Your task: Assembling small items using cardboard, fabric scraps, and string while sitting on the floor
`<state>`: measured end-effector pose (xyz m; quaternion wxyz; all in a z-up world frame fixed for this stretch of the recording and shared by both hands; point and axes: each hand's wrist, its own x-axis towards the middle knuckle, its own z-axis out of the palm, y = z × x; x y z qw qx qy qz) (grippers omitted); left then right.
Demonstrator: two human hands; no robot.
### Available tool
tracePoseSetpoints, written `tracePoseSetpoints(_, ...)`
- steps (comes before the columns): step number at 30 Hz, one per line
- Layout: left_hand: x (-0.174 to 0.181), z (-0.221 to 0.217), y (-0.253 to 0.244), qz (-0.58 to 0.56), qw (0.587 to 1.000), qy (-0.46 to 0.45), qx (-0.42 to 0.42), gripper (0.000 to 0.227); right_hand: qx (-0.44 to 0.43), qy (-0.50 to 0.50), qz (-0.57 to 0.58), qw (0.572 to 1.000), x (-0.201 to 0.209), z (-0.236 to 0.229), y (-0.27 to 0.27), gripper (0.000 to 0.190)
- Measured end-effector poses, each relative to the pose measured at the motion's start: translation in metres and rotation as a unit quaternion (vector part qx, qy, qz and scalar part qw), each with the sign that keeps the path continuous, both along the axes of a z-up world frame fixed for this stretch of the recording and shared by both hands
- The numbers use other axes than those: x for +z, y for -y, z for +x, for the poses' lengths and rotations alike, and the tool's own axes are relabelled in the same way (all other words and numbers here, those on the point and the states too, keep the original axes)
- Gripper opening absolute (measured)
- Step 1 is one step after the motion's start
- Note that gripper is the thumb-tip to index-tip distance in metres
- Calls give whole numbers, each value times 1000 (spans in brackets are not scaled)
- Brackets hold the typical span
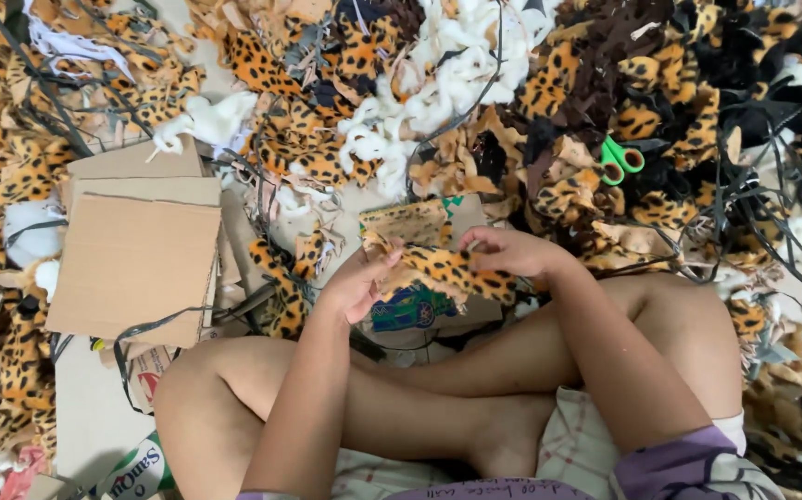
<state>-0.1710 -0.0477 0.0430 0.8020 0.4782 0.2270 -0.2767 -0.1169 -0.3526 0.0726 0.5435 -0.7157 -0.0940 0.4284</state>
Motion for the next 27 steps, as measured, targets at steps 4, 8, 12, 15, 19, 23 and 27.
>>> tracePoseSetpoints(4,-70,13,-22,66,997,13,43,55,-198,-138,37,970,-19,6,1,36)
tracePoseSetpoints(8,-84,16,-19,61,996,15,67,51,-152,-159,13,975,-35,16,5,68)
tracePoseSetpoints(12,-70,15,-16,41,998,15,43,60,62,4,-33,998,-22,3,-12,87)
tracePoseSetpoints(15,-32,9,-3,8,999,17,-38,63,77,70,-62,993,-3,-8,-36,96)
tracePoseSetpoints(19,57,4,18,-27,995,25,-89,52,5,90,43,995,4,-12,-47,59)
tracePoseSetpoints(23,54,7,9,-19,995,34,-95,50,-22,28,74,997,-9,-12,-34,43)
tracePoseSetpoints(27,-16,13,-5,-15,997,36,-72,50,22,26,14,999,1,-5,-15,48)
